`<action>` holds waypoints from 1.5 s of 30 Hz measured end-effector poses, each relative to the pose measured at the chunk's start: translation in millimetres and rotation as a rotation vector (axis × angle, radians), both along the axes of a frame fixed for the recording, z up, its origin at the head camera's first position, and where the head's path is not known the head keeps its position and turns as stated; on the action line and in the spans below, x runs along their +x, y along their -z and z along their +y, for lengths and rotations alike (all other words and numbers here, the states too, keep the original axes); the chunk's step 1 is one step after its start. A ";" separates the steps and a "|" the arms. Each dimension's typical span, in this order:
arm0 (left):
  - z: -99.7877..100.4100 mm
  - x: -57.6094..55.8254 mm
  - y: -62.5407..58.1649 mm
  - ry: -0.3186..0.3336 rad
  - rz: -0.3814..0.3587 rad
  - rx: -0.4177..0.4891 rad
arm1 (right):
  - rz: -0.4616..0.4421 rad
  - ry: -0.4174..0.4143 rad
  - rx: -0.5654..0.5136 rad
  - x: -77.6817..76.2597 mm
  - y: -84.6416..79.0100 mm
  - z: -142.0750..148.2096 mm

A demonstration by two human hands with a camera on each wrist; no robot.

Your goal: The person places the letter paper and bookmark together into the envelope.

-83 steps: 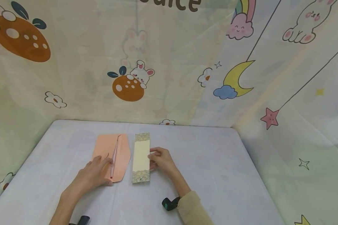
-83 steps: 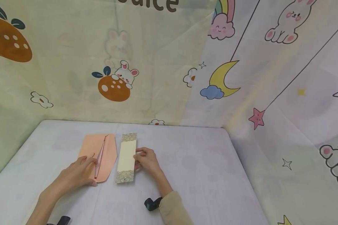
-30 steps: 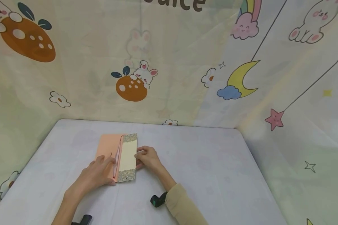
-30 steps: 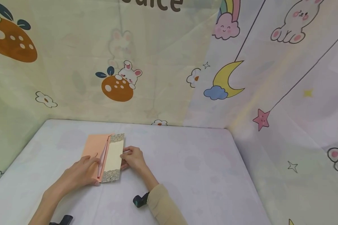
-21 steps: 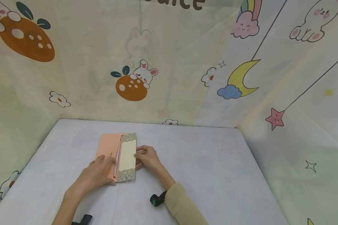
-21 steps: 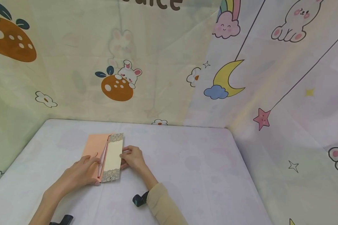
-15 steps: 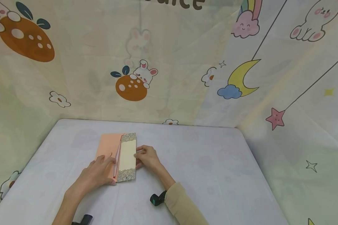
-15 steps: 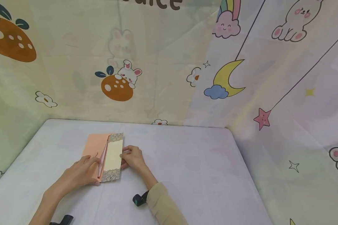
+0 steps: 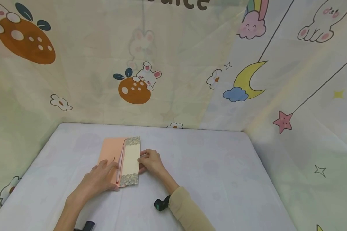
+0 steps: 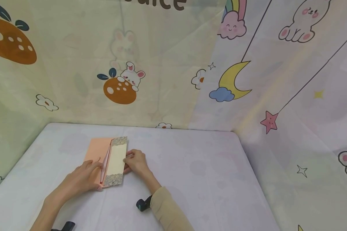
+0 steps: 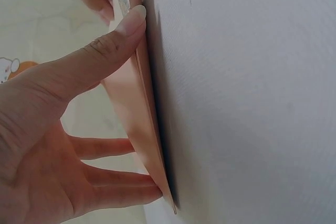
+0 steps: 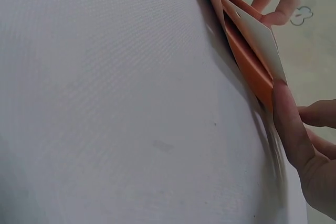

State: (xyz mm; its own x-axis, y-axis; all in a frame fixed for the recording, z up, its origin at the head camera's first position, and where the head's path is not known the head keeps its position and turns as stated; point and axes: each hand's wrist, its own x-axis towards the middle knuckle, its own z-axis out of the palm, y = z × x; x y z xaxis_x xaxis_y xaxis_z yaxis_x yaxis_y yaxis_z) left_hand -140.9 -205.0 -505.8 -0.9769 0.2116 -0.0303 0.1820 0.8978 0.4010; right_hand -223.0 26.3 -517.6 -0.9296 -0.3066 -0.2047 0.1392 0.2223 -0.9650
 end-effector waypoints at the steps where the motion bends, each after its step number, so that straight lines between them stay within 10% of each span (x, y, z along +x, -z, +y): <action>1: 0.0 0.1 -0.3 0.001 0.000 0.000 | -0.004 -0.001 -0.004 -0.1 0.2 -0.5; 45: 0.4 -0.4 -0.7 -0.004 -0.014 -0.015 | -0.045 0.002 -0.092 3.4 7.1 -22.5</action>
